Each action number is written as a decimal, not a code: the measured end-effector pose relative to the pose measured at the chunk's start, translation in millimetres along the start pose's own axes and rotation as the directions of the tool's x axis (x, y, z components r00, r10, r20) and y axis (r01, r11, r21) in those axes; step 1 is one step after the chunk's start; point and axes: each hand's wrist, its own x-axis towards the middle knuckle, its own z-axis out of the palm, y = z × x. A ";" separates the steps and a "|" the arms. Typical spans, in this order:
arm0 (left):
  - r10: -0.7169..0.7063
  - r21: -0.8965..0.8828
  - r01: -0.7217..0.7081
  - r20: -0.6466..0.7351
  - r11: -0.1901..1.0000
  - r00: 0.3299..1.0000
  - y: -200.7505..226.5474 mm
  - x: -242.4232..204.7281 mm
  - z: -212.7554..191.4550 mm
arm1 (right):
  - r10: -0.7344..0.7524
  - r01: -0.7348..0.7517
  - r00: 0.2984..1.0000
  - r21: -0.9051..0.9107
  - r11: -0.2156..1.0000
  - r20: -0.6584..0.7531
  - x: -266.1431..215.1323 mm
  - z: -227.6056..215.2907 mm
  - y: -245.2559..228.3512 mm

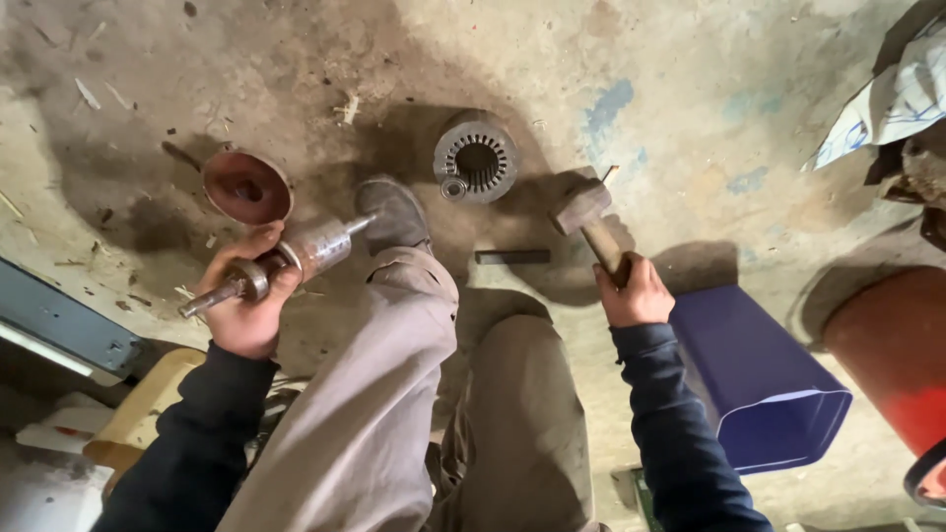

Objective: The person uses a hammer to strike a cylindrical metal part on the floor, then cleans the part using a bench grinder with a wire brush attachment. The person continues to hammer the part and handles other small metal components in a cluttered workshop.

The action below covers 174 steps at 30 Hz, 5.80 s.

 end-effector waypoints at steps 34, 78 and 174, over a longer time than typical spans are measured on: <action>0.301 0.502 -0.386 0.245 0.774 0.922 42.1 -16.3 80.7 | -0.053 -0.259 0.965 0.965 -0.037 0.257 -22.6 50.5 -98.3; 0.160 0.408 -0.557 0.686 0.723 0.710 40.0 -14.9 156.3 | -0.005 -0.003 1.000 0.881 0.474 0.006 -93.7 15.6 -52.3; 0.459 0.069 -0.912 0.847 0.404 0.268 24.1 -23.8 112.2 | -0.524 0.375 0.851 0.715 0.590 -0.013 -125.5 -0.1 -158.8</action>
